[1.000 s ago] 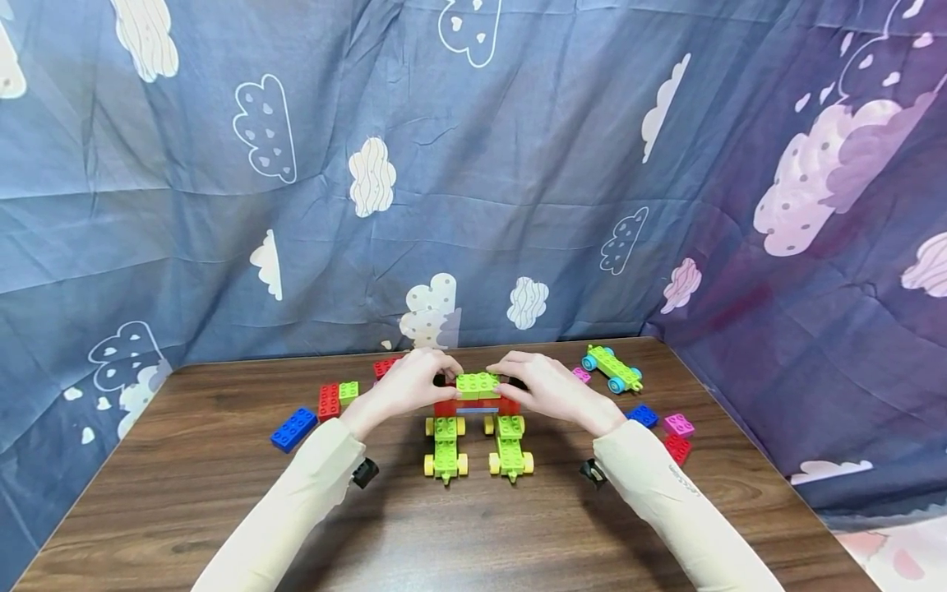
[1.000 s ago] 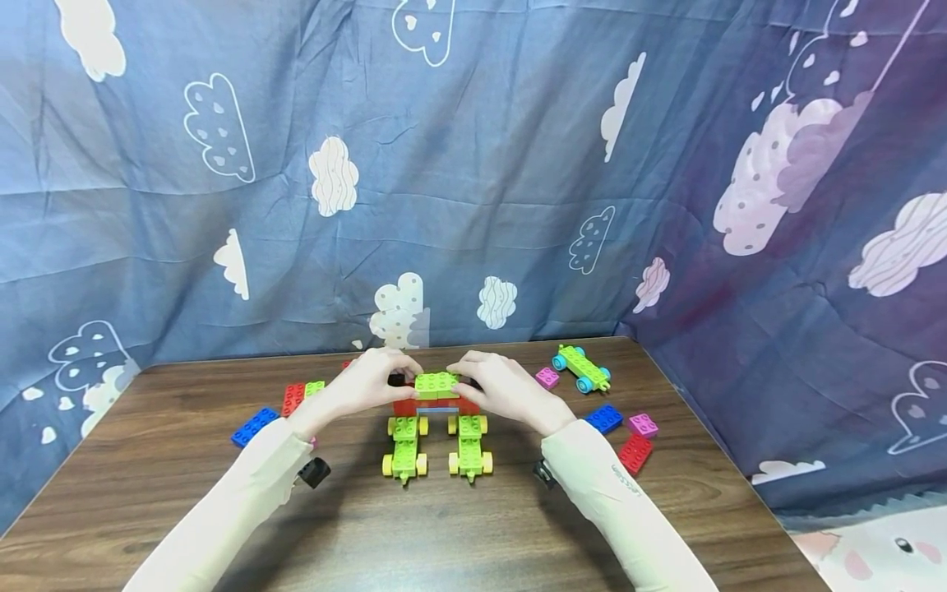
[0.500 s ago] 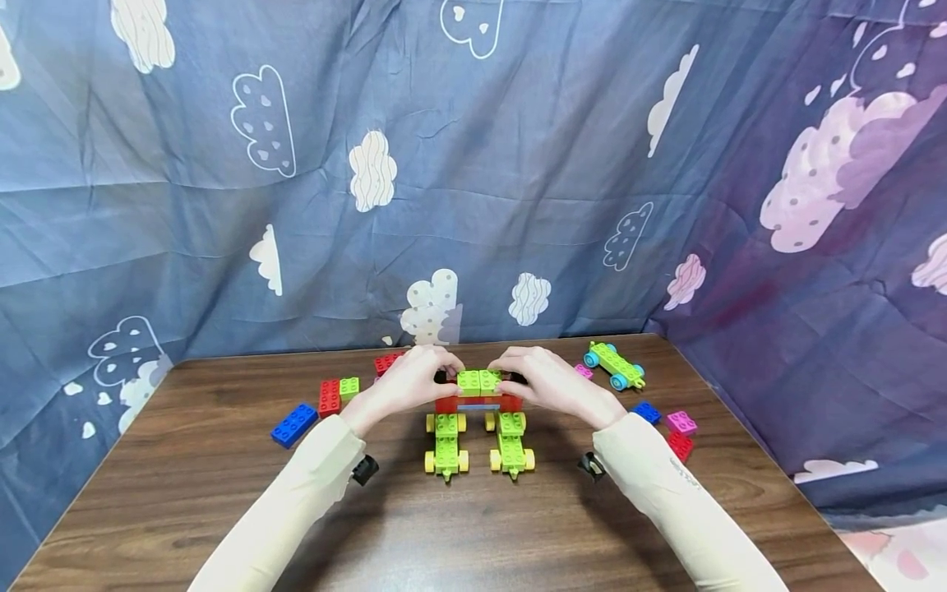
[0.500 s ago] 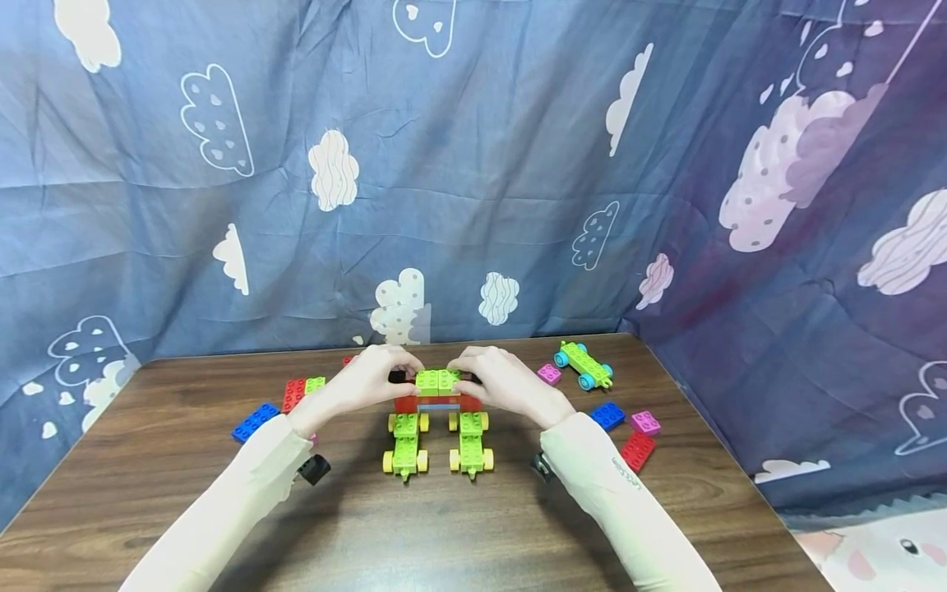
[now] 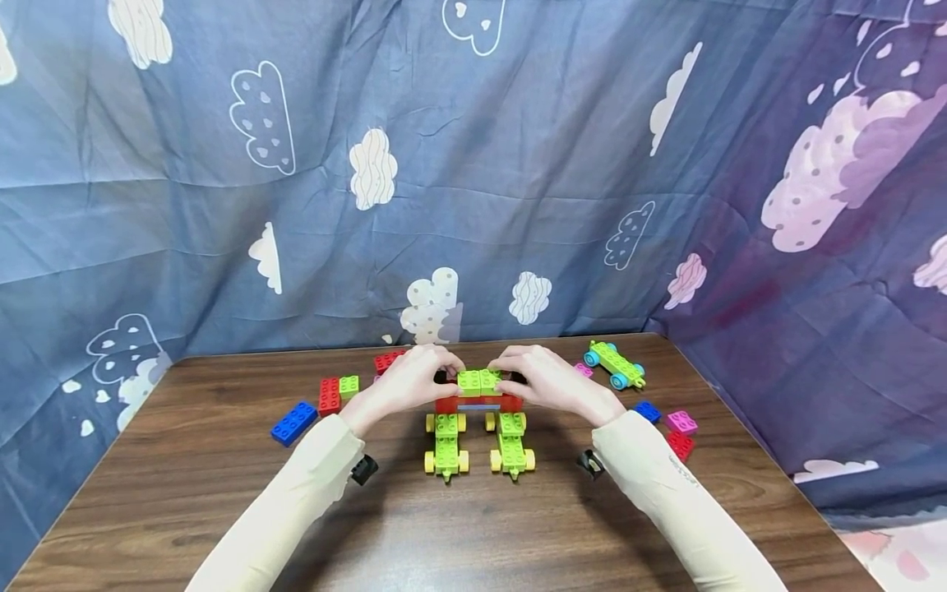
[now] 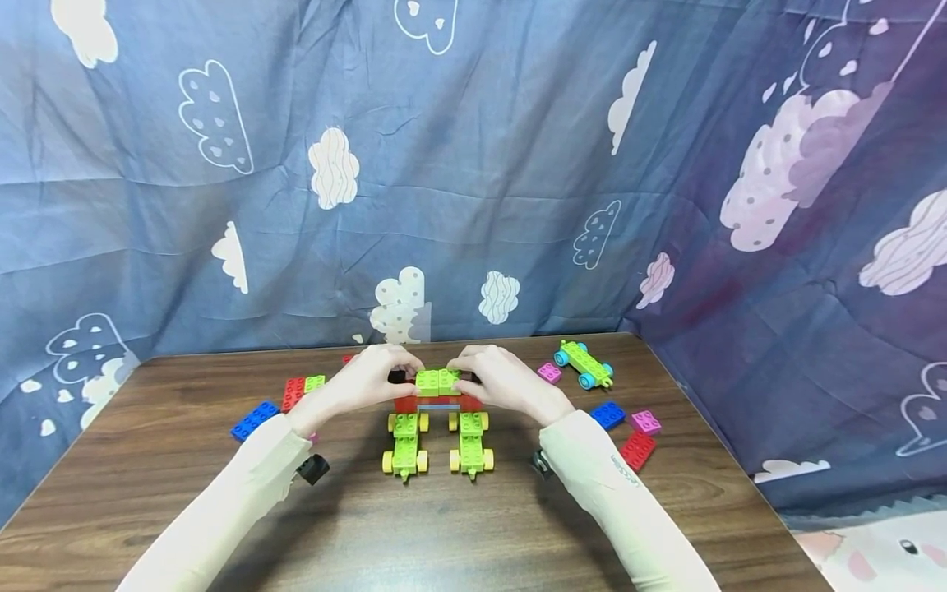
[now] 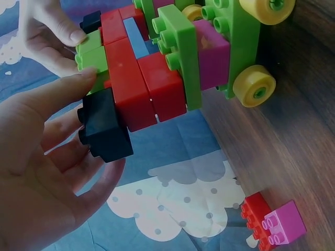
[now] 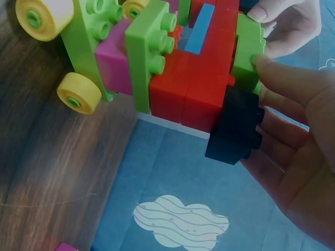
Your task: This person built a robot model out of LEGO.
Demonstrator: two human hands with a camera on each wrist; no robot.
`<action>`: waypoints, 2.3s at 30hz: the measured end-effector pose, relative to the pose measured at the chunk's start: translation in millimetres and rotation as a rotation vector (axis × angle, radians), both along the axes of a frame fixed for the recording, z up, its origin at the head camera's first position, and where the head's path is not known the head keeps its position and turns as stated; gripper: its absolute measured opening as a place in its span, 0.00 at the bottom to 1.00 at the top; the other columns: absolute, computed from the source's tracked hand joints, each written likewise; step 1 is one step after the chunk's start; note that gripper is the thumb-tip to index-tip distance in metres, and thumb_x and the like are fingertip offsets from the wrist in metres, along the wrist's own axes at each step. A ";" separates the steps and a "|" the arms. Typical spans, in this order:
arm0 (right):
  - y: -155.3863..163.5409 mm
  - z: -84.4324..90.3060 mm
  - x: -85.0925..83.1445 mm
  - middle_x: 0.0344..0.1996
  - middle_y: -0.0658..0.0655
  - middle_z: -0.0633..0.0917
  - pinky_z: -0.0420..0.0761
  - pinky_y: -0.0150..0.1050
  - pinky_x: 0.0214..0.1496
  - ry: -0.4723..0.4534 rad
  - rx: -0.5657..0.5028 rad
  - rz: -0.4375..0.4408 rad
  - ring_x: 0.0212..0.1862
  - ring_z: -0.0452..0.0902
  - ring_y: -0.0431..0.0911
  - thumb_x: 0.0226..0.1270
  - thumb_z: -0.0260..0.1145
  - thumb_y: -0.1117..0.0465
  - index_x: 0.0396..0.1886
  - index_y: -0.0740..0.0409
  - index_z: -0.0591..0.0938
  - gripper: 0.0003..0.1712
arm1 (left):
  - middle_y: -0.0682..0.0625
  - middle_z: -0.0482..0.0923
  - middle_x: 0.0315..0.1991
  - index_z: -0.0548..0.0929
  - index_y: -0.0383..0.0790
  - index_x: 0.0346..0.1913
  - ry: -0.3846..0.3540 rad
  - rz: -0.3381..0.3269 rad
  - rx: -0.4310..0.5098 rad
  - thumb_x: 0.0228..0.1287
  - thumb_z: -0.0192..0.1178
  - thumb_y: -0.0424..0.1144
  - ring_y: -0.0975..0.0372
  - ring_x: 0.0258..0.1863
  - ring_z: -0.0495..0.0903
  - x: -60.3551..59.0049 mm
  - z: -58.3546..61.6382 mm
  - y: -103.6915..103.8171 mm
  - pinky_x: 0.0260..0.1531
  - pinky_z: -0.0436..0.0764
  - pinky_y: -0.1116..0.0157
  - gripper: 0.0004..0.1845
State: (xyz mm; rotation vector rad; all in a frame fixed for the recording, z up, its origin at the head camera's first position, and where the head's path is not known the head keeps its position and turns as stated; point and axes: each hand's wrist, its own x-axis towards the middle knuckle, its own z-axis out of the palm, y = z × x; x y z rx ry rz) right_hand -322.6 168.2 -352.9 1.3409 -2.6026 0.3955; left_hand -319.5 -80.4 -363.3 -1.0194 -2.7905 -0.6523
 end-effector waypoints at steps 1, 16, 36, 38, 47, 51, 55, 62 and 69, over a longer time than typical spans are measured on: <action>-0.2 -0.3 0.3 0.41 0.54 0.87 0.84 0.41 0.47 -0.003 -0.005 0.000 0.42 0.85 0.46 0.68 0.67 0.57 0.50 0.59 0.86 0.14 | 0.49 0.87 0.41 0.87 0.42 0.47 -0.002 0.001 0.001 0.60 0.70 0.42 0.56 0.43 0.82 0.2 0.1 0.0 0.44 0.82 0.61 0.14; -1.7 -2.0 1.1 0.40 0.53 0.86 0.83 0.40 0.45 0.061 0.012 -0.001 0.41 0.84 0.45 0.68 0.67 0.57 0.48 0.58 0.86 0.13 | 0.50 0.87 0.39 0.87 0.41 0.46 0.033 -0.022 0.006 0.60 0.70 0.41 0.58 0.40 0.80 1.9 1.9 0.1 0.42 0.82 0.62 0.13; -3.4 -5.2 5.7 0.40 0.52 0.85 0.82 0.38 0.41 0.121 0.034 -0.009 0.38 0.81 0.42 0.68 0.68 0.58 0.49 0.56 0.85 0.13 | 0.47 0.85 0.43 0.86 0.41 0.48 0.098 -0.071 -0.012 0.63 0.68 0.41 0.56 0.42 0.80 6.2 -0.7 -1.3 0.41 0.80 0.62 0.13; -3.4 -5.2 5.9 0.39 0.52 0.85 0.82 0.38 0.41 0.128 0.038 -0.017 0.37 0.81 0.42 0.67 0.68 0.57 0.49 0.55 0.85 0.13 | 0.47 0.85 0.43 0.86 0.41 0.48 0.096 -0.067 -0.009 0.63 0.68 0.41 0.56 0.43 0.80 6.4 -0.6 -1.2 0.42 0.80 0.62 0.13; -4.8 -5.1 8.2 0.39 0.52 0.85 0.82 0.38 0.41 0.118 0.025 -0.036 0.37 0.81 0.43 0.66 0.69 0.56 0.48 0.55 0.85 0.13 | 0.48 0.84 0.42 0.86 0.41 0.48 0.080 -0.051 -0.002 0.63 0.68 0.41 0.56 0.43 0.80 6.6 -1.5 -1.7 0.41 0.80 0.63 0.13; -4.0 -6.0 8.9 0.40 0.53 0.85 0.83 0.38 0.43 0.072 0.015 -0.045 0.40 0.83 0.45 0.67 0.68 0.56 0.50 0.55 0.85 0.14 | 0.49 0.85 0.41 0.86 0.41 0.48 0.066 -0.039 -0.002 0.62 0.69 0.41 0.56 0.43 0.81 6.2 -2.0 -1.5 0.42 0.81 0.62 0.13; -1.0 -5.8 8.9 0.43 0.53 0.86 0.83 0.40 0.45 0.043 0.020 -0.062 0.42 0.83 0.44 0.68 0.67 0.55 0.52 0.55 0.85 0.16 | 0.50 0.85 0.40 0.87 0.41 0.47 0.052 -0.032 -0.003 0.62 0.69 0.41 0.55 0.44 0.81 5.9 -2.3 -1.5 0.44 0.81 0.62 0.13; 4.8 -3.4 8.7 0.43 0.51 0.87 0.84 0.41 0.45 0.029 0.009 -0.078 0.42 0.84 0.45 0.68 0.67 0.57 0.51 0.55 0.85 0.14 | 0.51 0.85 0.39 0.87 0.42 0.47 0.056 -0.019 -0.002 0.62 0.69 0.42 0.57 0.42 0.80 7.5 -1.9 -1.0 0.43 0.81 0.62 0.13; 3.1 -4.0 9.8 0.42 0.53 0.87 0.84 0.41 0.45 0.060 -0.007 -0.050 0.42 0.84 0.45 0.67 0.68 0.60 0.49 0.57 0.85 0.13 | 0.50 0.85 0.40 0.87 0.41 0.48 0.061 -0.008 0.012 0.62 0.69 0.41 0.61 0.41 0.79 9.2 -3.4 -0.2 0.45 0.81 0.61 0.14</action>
